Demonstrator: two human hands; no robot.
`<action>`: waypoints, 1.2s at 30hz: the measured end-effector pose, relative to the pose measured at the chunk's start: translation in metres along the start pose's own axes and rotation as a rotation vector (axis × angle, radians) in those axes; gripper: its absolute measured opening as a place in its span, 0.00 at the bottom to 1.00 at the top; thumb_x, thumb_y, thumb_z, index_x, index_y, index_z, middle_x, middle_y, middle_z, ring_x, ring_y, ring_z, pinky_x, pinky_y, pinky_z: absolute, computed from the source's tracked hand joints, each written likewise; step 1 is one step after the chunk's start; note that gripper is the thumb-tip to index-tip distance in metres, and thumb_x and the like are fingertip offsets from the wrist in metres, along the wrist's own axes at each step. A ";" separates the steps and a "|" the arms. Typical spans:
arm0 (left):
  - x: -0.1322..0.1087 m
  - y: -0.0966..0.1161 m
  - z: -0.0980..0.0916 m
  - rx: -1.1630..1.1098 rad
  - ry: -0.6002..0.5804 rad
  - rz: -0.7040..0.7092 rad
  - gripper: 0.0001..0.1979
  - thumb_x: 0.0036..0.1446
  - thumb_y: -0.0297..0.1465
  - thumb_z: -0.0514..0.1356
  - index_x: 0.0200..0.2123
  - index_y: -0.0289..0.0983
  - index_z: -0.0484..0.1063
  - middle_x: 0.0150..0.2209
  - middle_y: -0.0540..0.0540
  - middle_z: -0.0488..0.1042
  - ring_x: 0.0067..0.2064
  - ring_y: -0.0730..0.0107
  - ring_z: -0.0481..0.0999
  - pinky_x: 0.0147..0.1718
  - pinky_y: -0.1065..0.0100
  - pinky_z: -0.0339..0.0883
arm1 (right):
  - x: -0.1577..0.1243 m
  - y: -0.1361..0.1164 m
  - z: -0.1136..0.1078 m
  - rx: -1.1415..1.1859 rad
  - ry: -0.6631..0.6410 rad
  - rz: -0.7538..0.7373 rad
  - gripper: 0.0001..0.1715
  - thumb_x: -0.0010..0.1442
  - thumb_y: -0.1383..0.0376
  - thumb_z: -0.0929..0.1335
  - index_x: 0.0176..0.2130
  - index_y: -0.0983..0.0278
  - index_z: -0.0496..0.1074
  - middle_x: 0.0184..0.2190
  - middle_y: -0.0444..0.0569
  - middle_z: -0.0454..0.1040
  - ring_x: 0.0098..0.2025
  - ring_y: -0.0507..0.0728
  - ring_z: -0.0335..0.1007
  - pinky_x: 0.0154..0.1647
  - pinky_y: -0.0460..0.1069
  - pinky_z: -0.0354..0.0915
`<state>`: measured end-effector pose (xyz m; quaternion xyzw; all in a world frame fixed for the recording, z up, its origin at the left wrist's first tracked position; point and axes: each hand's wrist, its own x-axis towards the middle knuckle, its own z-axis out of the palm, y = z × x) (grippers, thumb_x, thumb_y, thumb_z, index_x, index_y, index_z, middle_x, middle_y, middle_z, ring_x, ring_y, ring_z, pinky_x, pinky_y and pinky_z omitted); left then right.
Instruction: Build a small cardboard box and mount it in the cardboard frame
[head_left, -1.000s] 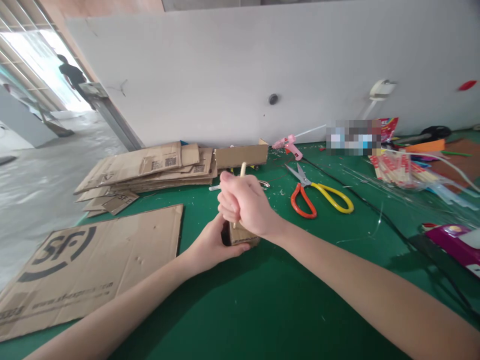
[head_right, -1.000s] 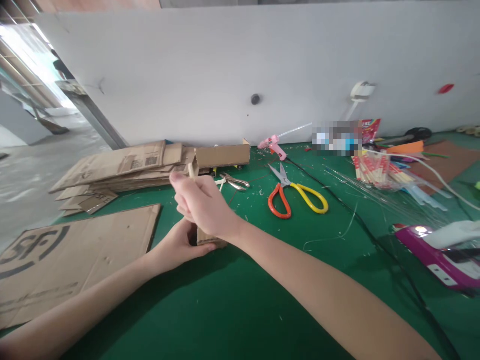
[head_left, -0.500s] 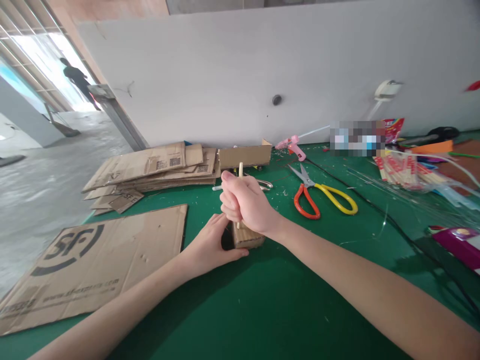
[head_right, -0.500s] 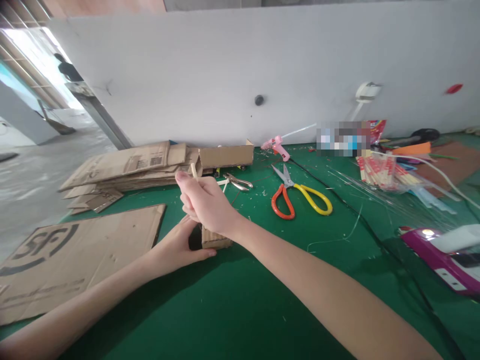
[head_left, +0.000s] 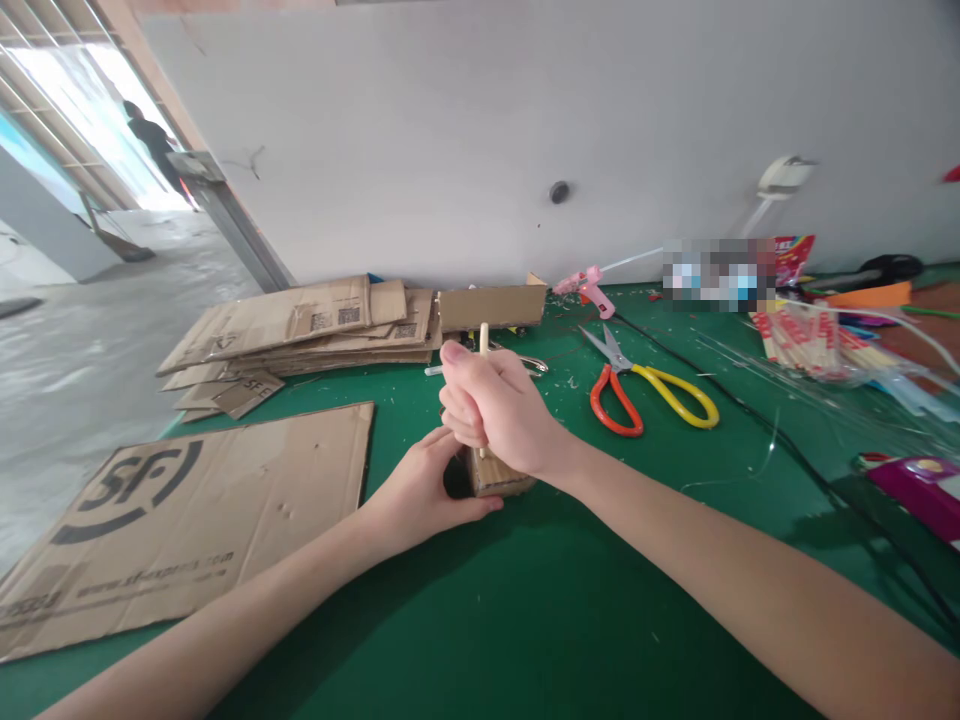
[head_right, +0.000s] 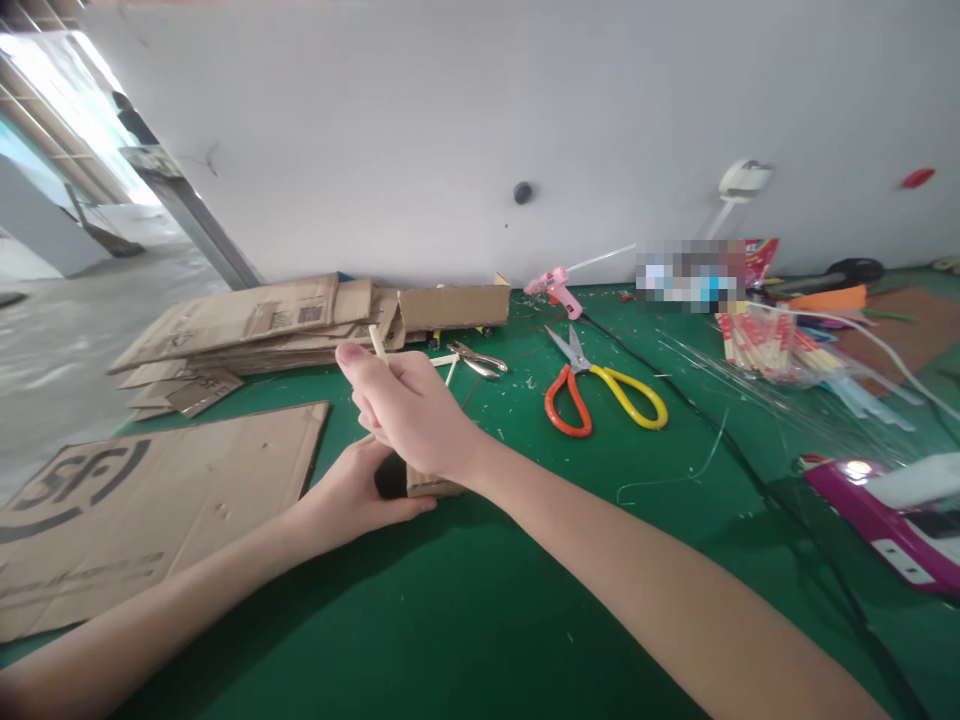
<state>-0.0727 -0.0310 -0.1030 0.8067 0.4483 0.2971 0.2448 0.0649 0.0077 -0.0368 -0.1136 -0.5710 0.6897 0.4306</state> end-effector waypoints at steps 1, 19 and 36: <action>0.000 0.000 0.001 -0.003 -0.004 -0.003 0.23 0.47 0.39 0.67 0.46 0.39 0.69 0.46 0.43 0.74 0.47 0.56 0.74 0.45 0.56 0.70 | 0.000 0.002 -0.001 0.003 0.000 0.013 0.33 0.62 0.50 0.65 0.16 0.63 0.52 0.12 0.35 0.47 0.13 0.43 0.40 0.14 0.44 0.37; -0.006 0.002 0.001 0.021 -0.021 -0.122 0.21 0.44 0.39 0.67 0.41 0.37 0.72 0.40 0.44 0.77 0.41 0.58 0.77 0.38 0.59 0.72 | -0.007 0.018 0.004 -0.065 -0.044 -0.037 0.31 0.64 0.50 0.62 0.19 0.61 0.48 0.14 0.34 0.41 0.14 0.44 0.37 0.14 0.45 0.37; -0.006 0.006 0.002 -0.014 0.035 -0.061 0.20 0.47 0.37 0.66 0.43 0.38 0.70 0.41 0.43 0.74 0.43 0.56 0.74 0.41 0.56 0.71 | -0.014 0.009 0.008 -0.252 -0.001 -0.110 0.30 0.66 0.54 0.61 0.17 0.62 0.50 0.14 0.37 0.46 0.17 0.46 0.42 0.19 0.46 0.44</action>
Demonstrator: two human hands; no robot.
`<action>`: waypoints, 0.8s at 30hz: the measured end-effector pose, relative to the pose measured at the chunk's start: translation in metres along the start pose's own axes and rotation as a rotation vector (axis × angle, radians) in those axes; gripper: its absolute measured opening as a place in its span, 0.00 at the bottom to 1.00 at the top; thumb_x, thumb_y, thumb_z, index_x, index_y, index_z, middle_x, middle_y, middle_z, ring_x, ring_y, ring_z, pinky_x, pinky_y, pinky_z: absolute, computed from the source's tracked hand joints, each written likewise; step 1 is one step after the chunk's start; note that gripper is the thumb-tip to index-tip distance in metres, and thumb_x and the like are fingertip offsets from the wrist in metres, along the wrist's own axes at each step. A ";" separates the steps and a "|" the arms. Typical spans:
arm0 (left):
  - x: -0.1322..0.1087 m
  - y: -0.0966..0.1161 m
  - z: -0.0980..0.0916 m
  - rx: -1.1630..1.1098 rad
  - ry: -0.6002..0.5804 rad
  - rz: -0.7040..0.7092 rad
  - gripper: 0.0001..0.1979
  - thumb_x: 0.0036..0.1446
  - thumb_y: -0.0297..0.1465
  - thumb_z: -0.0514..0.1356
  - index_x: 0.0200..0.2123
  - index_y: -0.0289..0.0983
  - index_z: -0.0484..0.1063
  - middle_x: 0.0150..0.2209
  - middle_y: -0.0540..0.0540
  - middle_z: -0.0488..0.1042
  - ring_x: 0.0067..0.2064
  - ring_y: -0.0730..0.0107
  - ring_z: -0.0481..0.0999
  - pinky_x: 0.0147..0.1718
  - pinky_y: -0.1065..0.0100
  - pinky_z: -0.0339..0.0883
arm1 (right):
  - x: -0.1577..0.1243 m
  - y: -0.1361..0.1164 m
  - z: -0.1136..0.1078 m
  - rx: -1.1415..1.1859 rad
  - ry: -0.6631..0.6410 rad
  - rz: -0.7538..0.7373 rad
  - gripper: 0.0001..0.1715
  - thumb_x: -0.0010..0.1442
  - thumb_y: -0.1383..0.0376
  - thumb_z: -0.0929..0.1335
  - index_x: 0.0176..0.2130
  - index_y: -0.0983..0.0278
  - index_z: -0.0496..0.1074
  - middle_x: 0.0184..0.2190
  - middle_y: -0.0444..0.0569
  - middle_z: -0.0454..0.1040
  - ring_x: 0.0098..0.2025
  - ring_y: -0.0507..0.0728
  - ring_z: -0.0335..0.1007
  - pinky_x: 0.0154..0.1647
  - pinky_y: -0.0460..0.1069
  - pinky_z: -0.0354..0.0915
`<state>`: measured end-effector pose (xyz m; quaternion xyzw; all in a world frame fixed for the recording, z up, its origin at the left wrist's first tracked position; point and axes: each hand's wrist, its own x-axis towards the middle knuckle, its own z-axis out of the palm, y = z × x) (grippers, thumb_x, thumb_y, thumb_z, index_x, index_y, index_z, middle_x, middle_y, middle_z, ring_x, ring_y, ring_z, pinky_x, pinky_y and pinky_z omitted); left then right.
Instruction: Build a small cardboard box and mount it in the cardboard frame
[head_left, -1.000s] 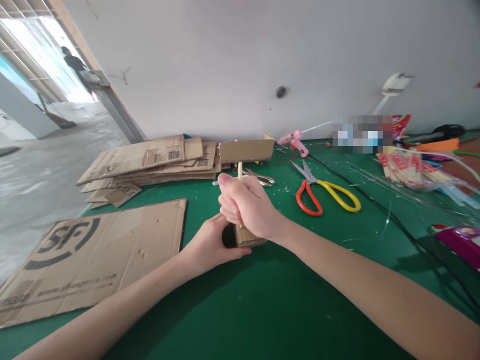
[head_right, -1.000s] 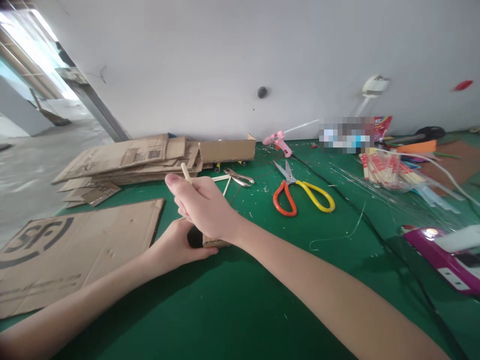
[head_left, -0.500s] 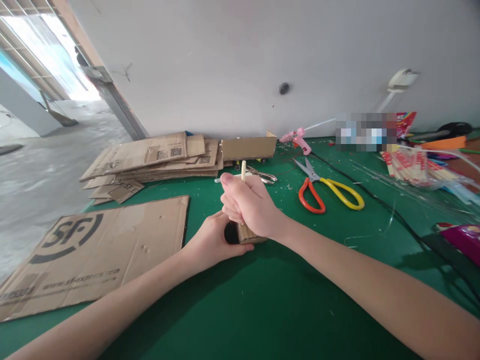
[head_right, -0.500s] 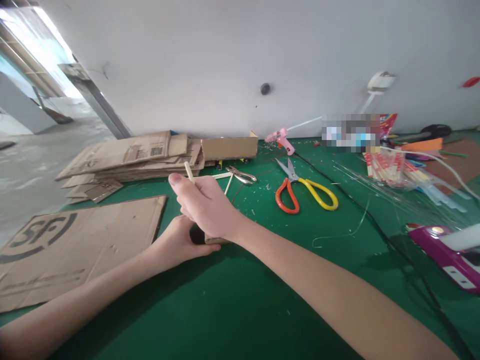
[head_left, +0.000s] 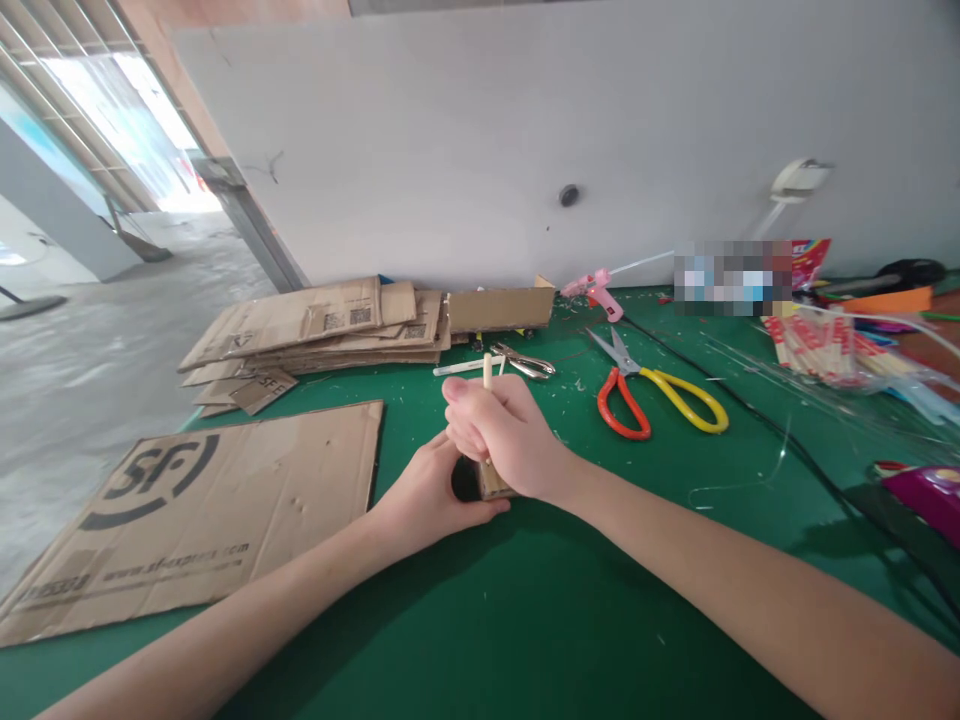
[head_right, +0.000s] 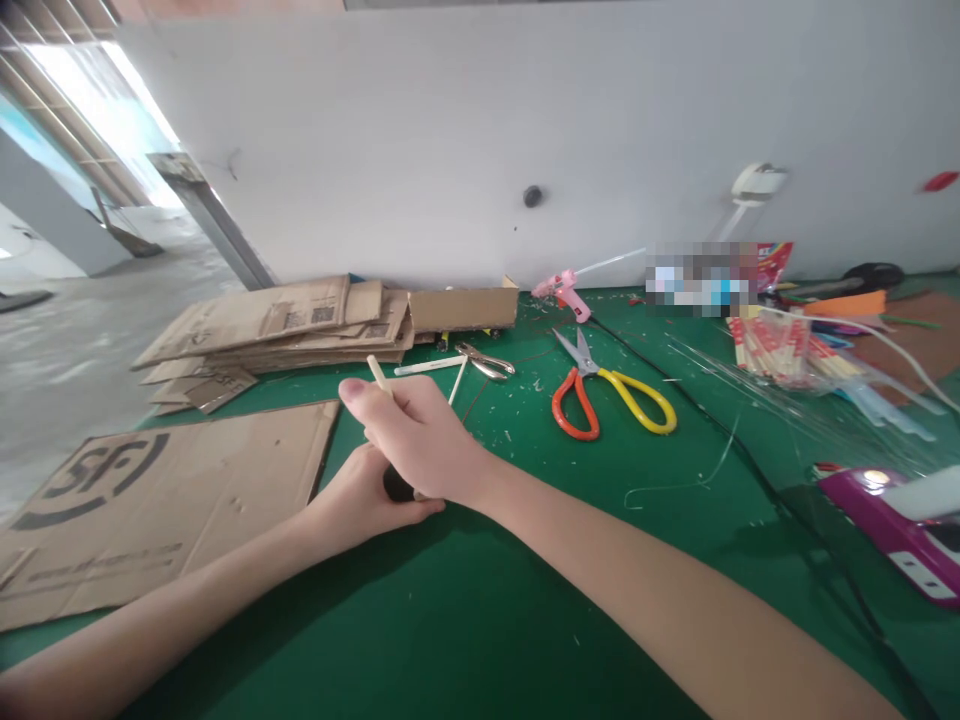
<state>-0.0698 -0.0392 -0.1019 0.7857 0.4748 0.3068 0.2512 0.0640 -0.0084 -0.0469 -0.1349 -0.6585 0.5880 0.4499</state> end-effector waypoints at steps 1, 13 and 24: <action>0.001 0.002 -0.002 0.010 0.048 0.015 0.19 0.47 0.35 0.66 0.43 0.38 0.69 0.42 0.43 0.73 0.45 0.56 0.73 0.41 0.56 0.71 | -0.001 -0.010 -0.001 -0.079 -0.011 -0.031 0.29 0.67 0.56 0.60 0.17 0.62 0.51 0.15 0.38 0.48 0.18 0.47 0.45 0.20 0.47 0.46; 0.027 -0.008 -0.049 -0.372 0.457 0.098 0.39 0.45 0.26 0.67 0.59 0.46 0.54 0.59 0.42 0.60 0.57 0.60 0.66 0.49 0.61 0.68 | -0.024 -0.009 -0.053 -1.092 -0.341 -0.448 0.16 0.64 0.72 0.57 0.48 0.66 0.67 0.39 0.53 0.73 0.44 0.56 0.65 0.43 0.53 0.67; 0.024 -0.010 -0.045 -0.887 0.393 -0.015 0.18 0.48 0.32 0.67 0.43 0.42 0.70 0.53 0.46 0.71 0.48 0.63 0.74 0.45 0.63 0.70 | -0.044 0.005 -0.034 -1.030 -0.532 -0.100 0.23 0.62 0.73 0.60 0.56 0.67 0.66 0.53 0.55 0.71 0.55 0.60 0.62 0.54 0.58 0.63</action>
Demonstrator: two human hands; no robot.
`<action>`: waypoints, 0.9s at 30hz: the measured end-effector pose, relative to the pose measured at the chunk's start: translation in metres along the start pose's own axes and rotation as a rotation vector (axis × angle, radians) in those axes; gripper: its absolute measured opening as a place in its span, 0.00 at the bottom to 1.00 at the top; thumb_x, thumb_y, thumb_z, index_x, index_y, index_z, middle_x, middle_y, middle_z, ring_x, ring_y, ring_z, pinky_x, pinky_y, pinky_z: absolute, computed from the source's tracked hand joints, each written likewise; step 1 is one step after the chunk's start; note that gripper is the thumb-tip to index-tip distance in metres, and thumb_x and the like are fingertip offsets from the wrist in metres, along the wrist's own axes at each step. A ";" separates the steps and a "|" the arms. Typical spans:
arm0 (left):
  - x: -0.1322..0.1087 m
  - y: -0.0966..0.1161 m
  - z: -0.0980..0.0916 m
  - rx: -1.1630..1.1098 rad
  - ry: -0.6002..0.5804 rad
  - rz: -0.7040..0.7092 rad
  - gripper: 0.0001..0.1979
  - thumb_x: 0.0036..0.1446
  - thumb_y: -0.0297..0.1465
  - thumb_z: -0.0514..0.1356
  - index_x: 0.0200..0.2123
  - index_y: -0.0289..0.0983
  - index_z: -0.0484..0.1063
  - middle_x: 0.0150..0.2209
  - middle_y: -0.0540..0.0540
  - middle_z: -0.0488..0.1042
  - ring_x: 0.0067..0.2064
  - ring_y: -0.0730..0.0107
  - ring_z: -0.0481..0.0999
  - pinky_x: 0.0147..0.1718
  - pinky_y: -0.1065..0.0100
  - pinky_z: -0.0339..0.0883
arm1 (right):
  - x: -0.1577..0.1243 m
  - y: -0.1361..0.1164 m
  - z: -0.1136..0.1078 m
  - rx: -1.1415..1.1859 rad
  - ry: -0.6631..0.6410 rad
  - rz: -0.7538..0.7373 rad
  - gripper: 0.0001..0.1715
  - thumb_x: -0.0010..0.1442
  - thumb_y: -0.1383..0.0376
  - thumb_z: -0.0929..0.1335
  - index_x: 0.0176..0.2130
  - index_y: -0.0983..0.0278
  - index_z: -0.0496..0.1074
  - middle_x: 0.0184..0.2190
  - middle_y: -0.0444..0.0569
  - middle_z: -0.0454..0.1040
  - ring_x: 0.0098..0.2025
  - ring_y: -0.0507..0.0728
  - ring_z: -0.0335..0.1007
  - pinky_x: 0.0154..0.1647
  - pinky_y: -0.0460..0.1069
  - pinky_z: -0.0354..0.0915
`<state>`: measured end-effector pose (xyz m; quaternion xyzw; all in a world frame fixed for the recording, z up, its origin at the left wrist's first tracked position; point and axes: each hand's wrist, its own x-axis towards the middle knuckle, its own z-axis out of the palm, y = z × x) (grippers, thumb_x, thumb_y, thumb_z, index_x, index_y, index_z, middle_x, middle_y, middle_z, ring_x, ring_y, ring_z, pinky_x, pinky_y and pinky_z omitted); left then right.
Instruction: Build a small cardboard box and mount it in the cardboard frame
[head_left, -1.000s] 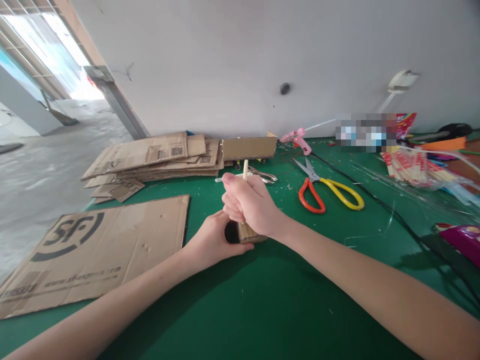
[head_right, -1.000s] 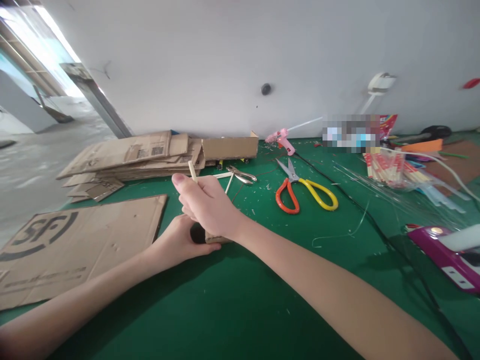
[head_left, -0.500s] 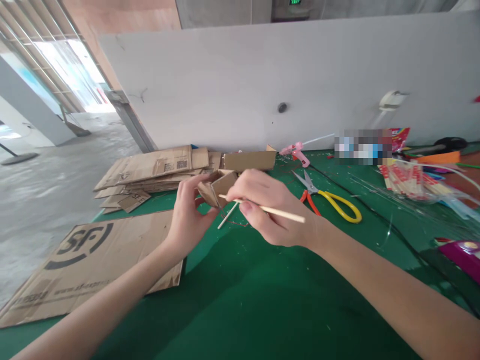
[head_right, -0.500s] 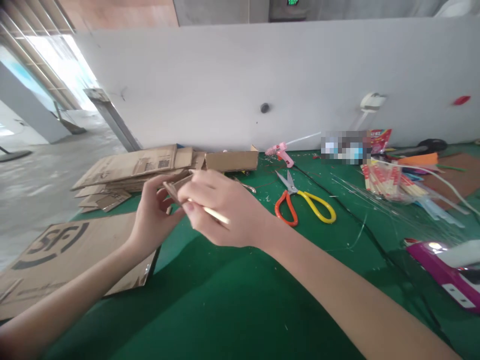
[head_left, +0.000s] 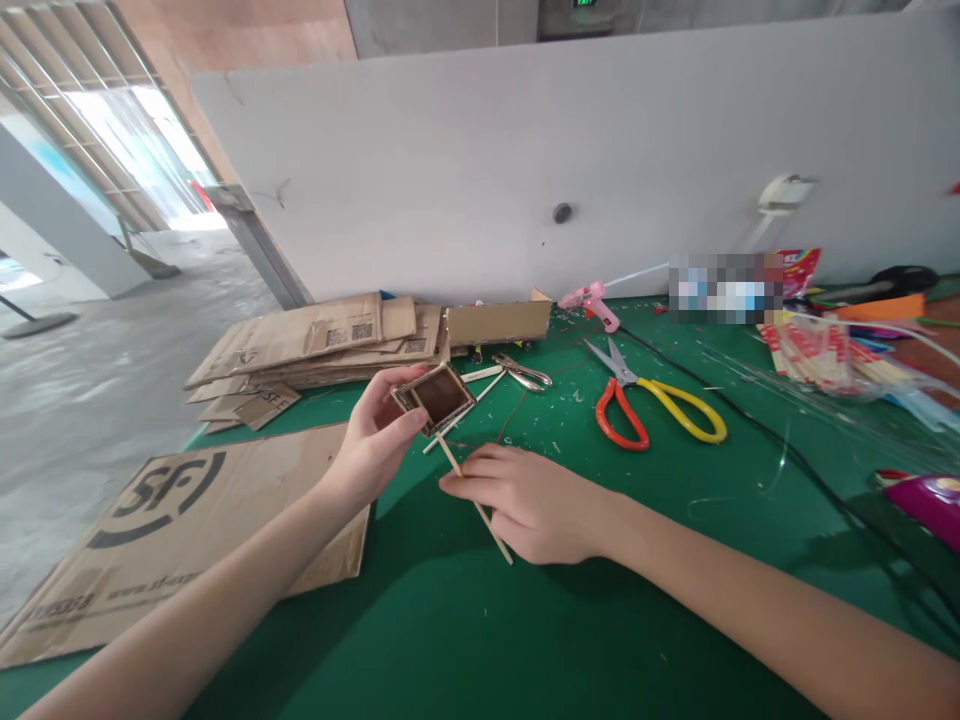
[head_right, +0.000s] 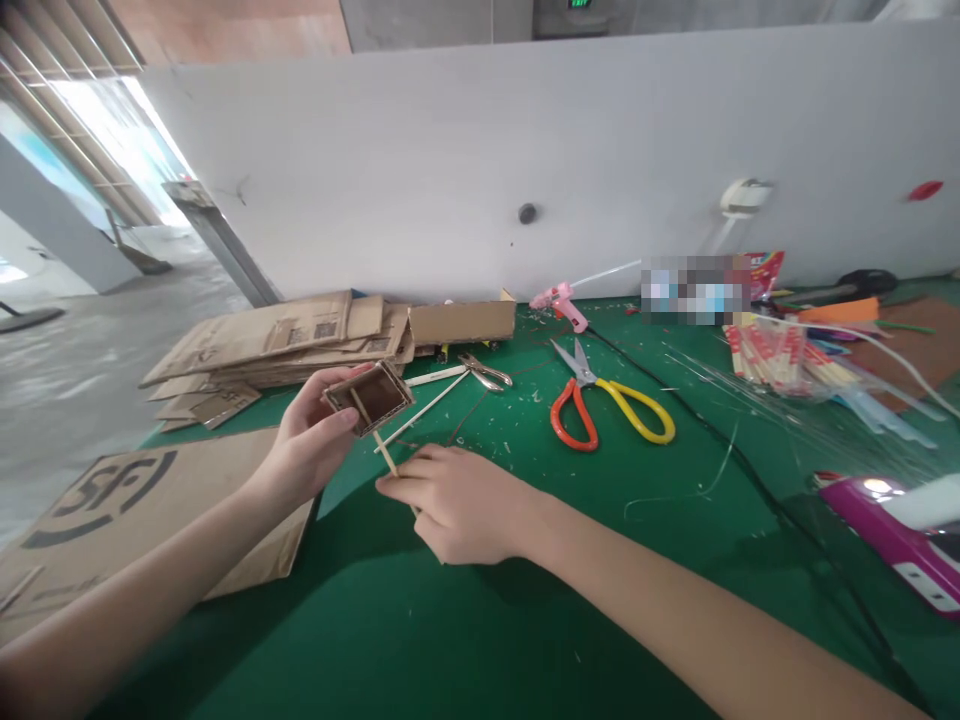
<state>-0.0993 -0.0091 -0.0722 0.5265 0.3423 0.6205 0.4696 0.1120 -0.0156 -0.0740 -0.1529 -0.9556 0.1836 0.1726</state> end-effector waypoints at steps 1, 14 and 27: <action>0.000 0.003 0.001 -0.020 -0.021 0.003 0.17 0.48 0.32 0.67 0.43 0.42 0.70 0.53 0.47 0.71 0.48 0.63 0.74 0.45 0.62 0.70 | 0.001 -0.004 0.000 0.146 0.022 0.070 0.21 0.63 0.72 0.59 0.54 0.66 0.68 0.50 0.54 0.73 0.53 0.58 0.65 0.53 0.56 0.64; 0.005 0.002 -0.004 -0.076 -0.106 -0.042 0.19 0.50 0.33 0.68 0.47 0.43 0.73 0.42 0.47 0.77 0.41 0.66 0.78 0.39 0.65 0.73 | 0.008 -0.016 0.010 0.674 0.443 0.442 0.18 0.67 0.64 0.58 0.55 0.62 0.64 0.24 0.39 0.60 0.21 0.48 0.54 0.20 0.44 0.54; 0.001 -0.009 0.001 -0.085 -0.097 -0.091 0.18 0.51 0.38 0.67 0.44 0.40 0.70 0.39 0.47 0.78 0.41 0.63 0.79 0.43 0.56 0.75 | 0.010 -0.017 0.013 0.756 0.502 0.555 0.07 0.65 0.61 0.61 0.41 0.62 0.63 0.24 0.39 0.64 0.23 0.49 0.60 0.21 0.45 0.57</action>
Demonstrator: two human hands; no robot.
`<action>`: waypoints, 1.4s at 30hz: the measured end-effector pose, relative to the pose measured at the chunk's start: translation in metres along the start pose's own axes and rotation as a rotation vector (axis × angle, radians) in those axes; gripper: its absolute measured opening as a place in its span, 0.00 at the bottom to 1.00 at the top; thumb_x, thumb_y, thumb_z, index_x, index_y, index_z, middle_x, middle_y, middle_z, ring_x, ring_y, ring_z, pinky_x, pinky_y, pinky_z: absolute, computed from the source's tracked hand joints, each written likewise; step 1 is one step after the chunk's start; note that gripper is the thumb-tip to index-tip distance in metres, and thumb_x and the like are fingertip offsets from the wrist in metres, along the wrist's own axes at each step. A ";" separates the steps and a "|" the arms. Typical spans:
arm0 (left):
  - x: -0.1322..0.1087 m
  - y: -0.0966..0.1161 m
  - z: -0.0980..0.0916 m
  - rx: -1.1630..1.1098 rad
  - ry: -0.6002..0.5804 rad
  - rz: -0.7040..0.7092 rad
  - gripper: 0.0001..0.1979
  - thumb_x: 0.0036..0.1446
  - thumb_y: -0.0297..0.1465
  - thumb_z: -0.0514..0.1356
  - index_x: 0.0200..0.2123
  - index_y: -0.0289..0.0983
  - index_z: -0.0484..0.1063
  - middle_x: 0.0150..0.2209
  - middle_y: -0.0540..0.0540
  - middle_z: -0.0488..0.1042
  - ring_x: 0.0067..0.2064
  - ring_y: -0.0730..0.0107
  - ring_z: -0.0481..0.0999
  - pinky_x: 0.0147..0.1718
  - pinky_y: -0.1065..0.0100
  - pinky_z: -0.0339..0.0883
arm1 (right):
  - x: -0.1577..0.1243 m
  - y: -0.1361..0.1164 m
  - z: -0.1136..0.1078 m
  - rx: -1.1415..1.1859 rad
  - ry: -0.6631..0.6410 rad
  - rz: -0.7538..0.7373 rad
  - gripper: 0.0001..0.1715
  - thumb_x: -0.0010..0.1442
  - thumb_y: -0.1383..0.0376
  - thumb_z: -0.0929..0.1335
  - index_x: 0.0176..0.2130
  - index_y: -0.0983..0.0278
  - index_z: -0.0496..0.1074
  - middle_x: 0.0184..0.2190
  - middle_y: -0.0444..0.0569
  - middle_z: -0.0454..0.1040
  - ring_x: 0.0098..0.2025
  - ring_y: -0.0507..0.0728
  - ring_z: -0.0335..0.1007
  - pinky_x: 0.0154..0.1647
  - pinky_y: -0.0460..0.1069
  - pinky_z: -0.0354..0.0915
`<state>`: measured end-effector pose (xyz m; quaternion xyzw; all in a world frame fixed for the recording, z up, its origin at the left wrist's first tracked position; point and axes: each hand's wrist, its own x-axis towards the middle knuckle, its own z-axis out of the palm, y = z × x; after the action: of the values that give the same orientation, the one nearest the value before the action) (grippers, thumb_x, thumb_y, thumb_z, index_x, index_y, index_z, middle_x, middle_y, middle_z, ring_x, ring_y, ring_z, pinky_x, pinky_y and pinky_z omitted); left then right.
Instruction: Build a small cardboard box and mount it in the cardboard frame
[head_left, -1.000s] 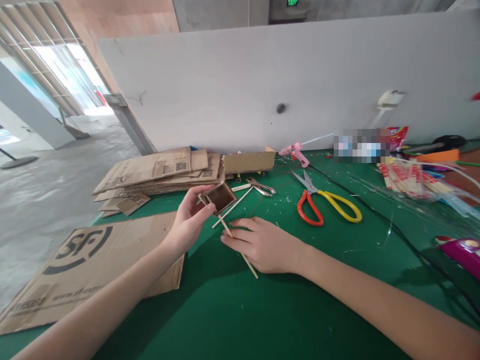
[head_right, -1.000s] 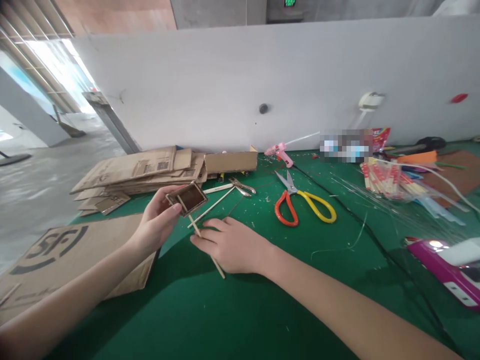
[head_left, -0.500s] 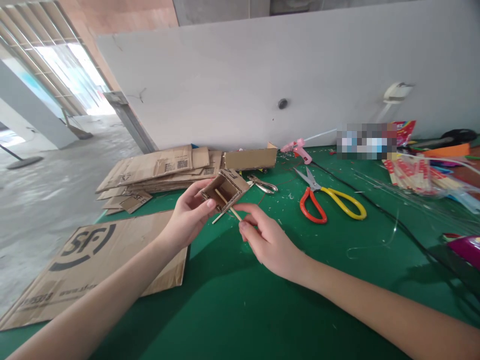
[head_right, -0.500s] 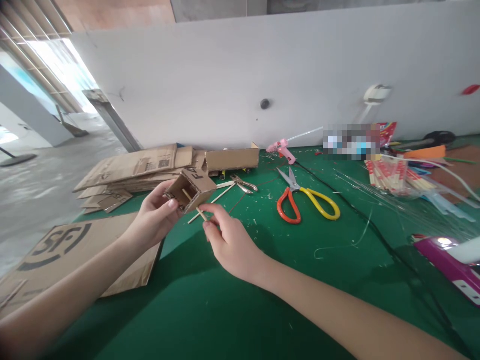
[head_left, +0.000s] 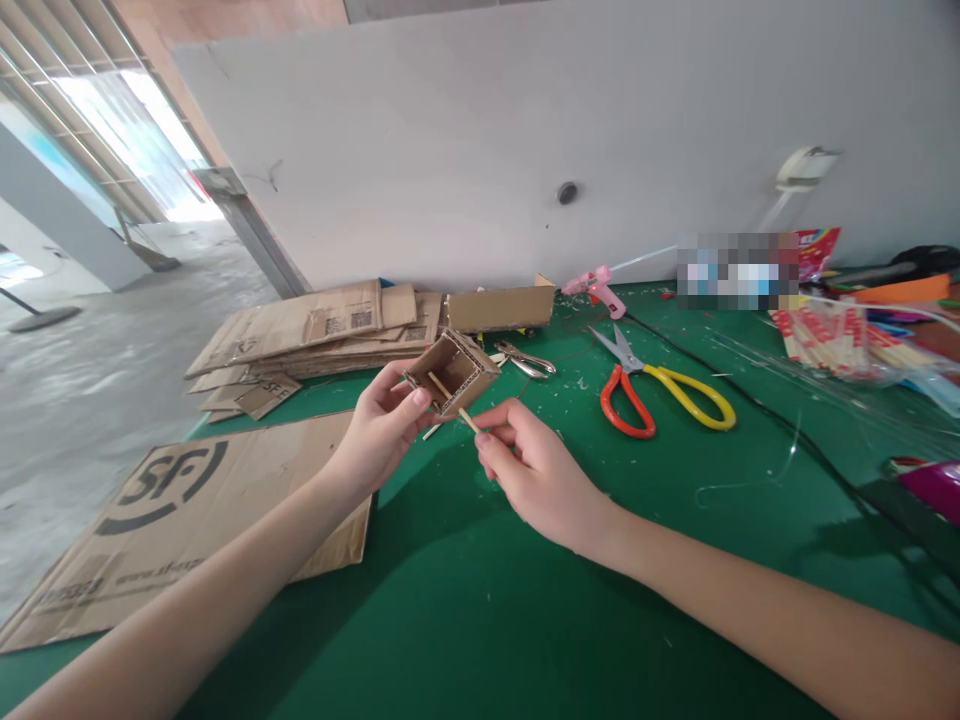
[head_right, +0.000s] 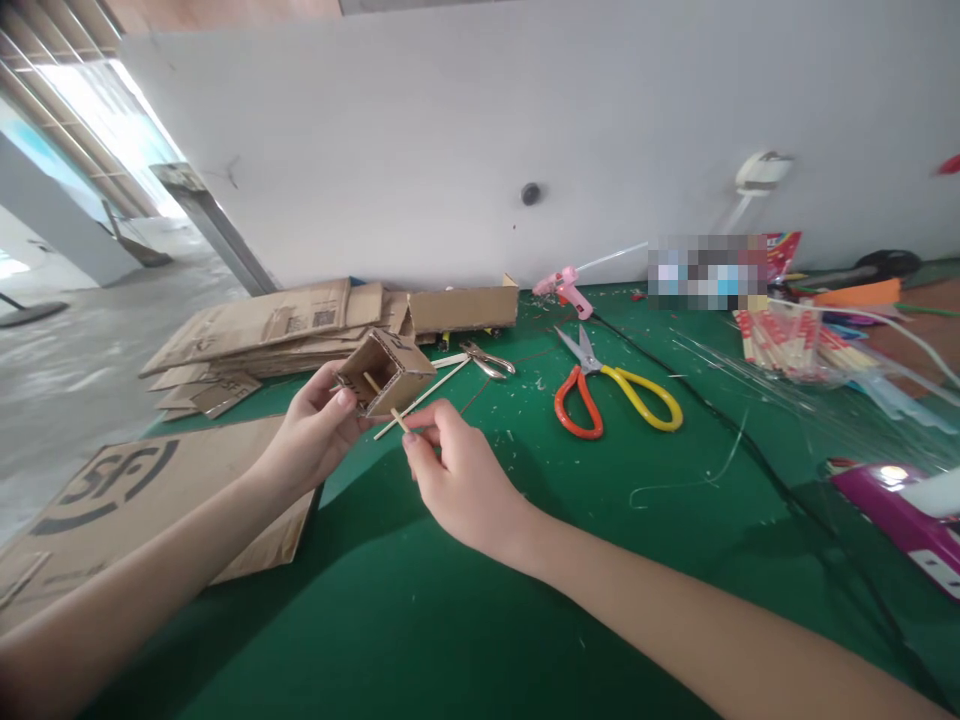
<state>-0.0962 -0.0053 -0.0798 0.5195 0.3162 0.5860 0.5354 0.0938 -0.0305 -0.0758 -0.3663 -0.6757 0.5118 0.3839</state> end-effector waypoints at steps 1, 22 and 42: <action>0.000 -0.001 0.001 0.000 0.001 0.002 0.17 0.51 0.38 0.67 0.43 0.40 0.69 0.39 0.47 0.78 0.42 0.63 0.79 0.44 0.55 0.74 | 0.000 0.000 0.000 0.016 0.009 0.023 0.07 0.65 0.61 0.61 0.40 0.62 0.63 0.24 0.39 0.65 0.23 0.49 0.61 0.21 0.45 0.57; -0.006 -0.014 0.007 0.095 0.086 0.044 0.16 0.51 0.34 0.67 0.43 0.40 0.70 0.41 0.47 0.77 0.42 0.68 0.77 0.38 0.67 0.75 | 0.002 0.012 -0.005 0.160 -0.019 0.111 0.04 0.65 0.63 0.61 0.38 0.62 0.62 0.23 0.37 0.64 0.15 0.44 0.51 0.15 0.44 0.52; -0.009 -0.012 0.008 0.104 0.086 0.018 0.13 0.52 0.34 0.66 0.40 0.40 0.69 0.40 0.49 0.76 0.42 0.67 0.77 0.39 0.61 0.77 | 0.007 0.013 -0.008 0.447 -0.106 0.254 0.03 0.64 0.65 0.63 0.36 0.61 0.62 0.20 0.35 0.61 0.12 0.43 0.44 0.08 0.39 0.44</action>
<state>-0.0861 -0.0128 -0.0909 0.5239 0.3640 0.5954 0.4885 0.0989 -0.0180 -0.0863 -0.3269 -0.5136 0.7110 0.3520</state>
